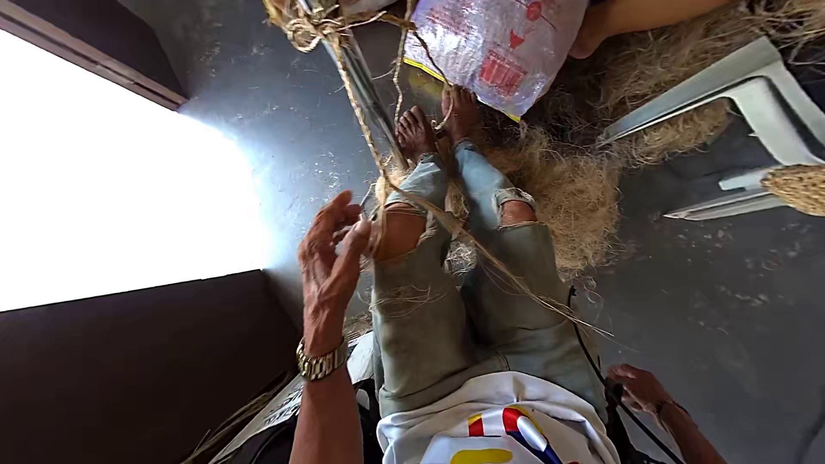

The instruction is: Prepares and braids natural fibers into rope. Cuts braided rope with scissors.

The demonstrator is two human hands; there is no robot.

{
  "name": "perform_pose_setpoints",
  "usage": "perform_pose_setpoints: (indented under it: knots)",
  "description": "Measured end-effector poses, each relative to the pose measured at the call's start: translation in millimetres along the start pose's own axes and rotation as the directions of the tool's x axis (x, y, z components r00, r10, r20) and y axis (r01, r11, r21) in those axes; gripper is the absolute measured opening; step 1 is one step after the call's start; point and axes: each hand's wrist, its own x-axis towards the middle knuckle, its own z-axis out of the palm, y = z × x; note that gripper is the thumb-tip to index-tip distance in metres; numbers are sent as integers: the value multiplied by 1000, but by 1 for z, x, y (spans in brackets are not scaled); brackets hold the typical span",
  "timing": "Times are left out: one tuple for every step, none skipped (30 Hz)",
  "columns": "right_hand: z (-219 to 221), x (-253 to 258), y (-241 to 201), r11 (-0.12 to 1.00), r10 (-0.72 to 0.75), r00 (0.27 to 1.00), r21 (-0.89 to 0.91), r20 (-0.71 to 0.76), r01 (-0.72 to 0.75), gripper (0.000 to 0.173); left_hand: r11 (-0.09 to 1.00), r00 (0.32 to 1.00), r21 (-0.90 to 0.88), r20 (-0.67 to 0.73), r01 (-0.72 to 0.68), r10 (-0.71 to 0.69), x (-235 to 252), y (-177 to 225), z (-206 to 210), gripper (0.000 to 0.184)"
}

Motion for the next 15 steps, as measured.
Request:
perform_pose_setpoints:
  knots:
    - [-3, 4, -1, 1000, -10, 1000, 7, -22, 10, 30, 1000, 999, 7, -38, -9, 9, -6, -3, 2, 67]
    - [-5, 7, -3, 1000, -20, 999, 10, -40, 21, 29, 999, 997, 29, -77, -25, 27, -12, -5, 5, 71]
    - [-7, 11, -7, 999, -34, 998, 7, -52, 35, 29, 996, 991, 73, -119, -47, 55, -20, -5, 9, 75]
    - [-10, 13, -13, 999, -48, 997, -6, -60, 48, 29, 990, 983, 117, -155, -79, 97, -27, -4, 15, 79]
    - [-13, 14, -20, 997, -67, 996, -30, -66, 65, 29, 981, 971, 151, -188, -121, 149, -34, -3, 21, 81]
    - [-16, 14, -28, 995, -89, 993, -51, -71, 86, 30, 968, 955, 187, -214, -165, 204, -42, 0, 27, 81]
    - [-19, 15, -37, 992, -111, 991, -65, -81, 106, 30, 953, 937, 218, -230, -212, 262, -49, 2, 32, 80]
    - [-23, 17, -47, 989, -132, 987, -79, -92, 125, 30, 935, 919, 247, -240, -254, 313, -55, 3, 38, 77]
    - [-26, 18, -59, 986, -151, 983, -88, -104, 142, 31, 920, 904, 279, -249, -276, 346, -58, 4, 44, 73]
    - [-30, 19, -71, 982, -175, 977, -93, -121, 164, 31, 911, 895, 300, -259, -283, 363, -61, 4, 50, 69]
    - [-34, 20, -83, 976, -204, 969, -101, -143, 191, 31, 907, 889, 317, -271, -279, 368, -63, 4, 56, 65]
    - [-37, 21, -96, 968, -239, 957, -118, -162, 222, 31, 904, 885, 330, -283, -272, 370, -63, 3, 61, 61]
    - [-41, 22, -108, 957, -278, 944, -136, -180, 256, 32, 901, 881, 342, -293, -267, 372, -61, 1, 64, 57]
    - [-44, 23, -121, 945, -316, 928, -150, -197, 290, 32, 898, 880, 353, -295, -262, 373, -59, -1, 64, 55]
    - [-47, 24, -135, 935, -346, 915, -162, -207, 317, 32, 895, 881, 366, -292, -256, 372, -57, -2, 64, 53]
